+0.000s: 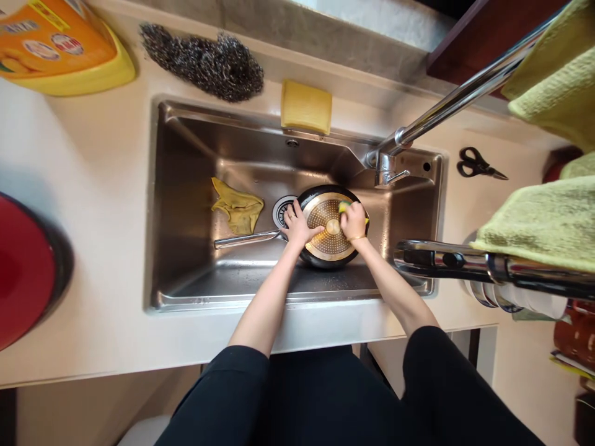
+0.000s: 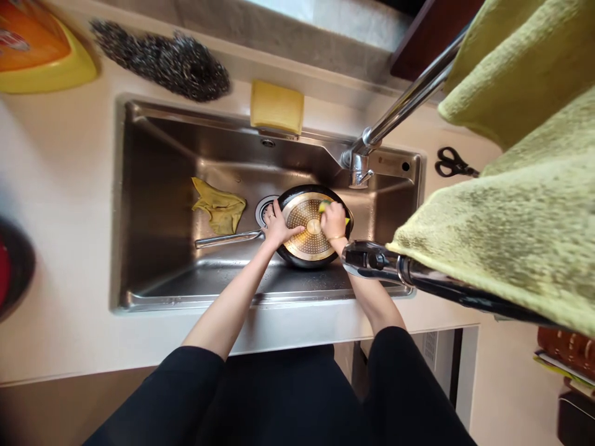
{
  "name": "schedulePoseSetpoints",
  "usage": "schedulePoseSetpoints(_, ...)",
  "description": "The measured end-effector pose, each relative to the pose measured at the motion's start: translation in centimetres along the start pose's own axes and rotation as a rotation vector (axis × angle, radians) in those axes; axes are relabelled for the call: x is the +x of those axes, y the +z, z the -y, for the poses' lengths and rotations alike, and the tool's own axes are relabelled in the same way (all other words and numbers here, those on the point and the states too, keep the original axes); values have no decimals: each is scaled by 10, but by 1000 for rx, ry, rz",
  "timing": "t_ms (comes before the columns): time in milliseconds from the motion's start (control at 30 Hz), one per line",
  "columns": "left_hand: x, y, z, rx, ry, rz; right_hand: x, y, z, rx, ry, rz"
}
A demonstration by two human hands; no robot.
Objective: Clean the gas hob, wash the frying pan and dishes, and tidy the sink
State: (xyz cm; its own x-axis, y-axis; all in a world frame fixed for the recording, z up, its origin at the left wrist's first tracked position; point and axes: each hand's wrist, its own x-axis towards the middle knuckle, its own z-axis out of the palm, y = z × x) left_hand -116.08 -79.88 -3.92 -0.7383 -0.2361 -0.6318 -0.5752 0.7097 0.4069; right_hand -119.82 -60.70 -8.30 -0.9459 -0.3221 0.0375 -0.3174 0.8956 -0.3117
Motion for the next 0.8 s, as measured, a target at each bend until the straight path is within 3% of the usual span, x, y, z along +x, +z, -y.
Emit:
schedulePoseSetpoints(67, 0, 1, 1, -3, 8, -1, 1, 1, 1, 29, -107, 38)
schedulePoseSetpoints(200, 1, 2, 2, -16, 15, -4, 5, 1, 1, -27, 104, -134)
schedulePoseSetpoints(333, 3, 5, 3, -26, 15, -9, 10, 1, 4, 2, 5, -17)
schedulePoseSetpoints(433, 3, 7, 4, -32, 21, -18, 20, 5, 15, -37, 224, -97)
schedulePoseSetpoints(467, 3, 7, 4, -32, 20, -20, 23, 7, 22, -29, 231, -101)
schedulePoseSetpoints(600, 2, 5, 4, -37, 18, -14, 29, 11, 43, 22, 24, 21)
schedulePoseSetpoints(733, 1, 5, 3, -46, 18, -6, 30, 9, 51, -84, 352, -101)
schedulePoseSetpoints(800, 2, 6, 4, -45, 7, 4, 31, 8, 56, -78, 310, -90)
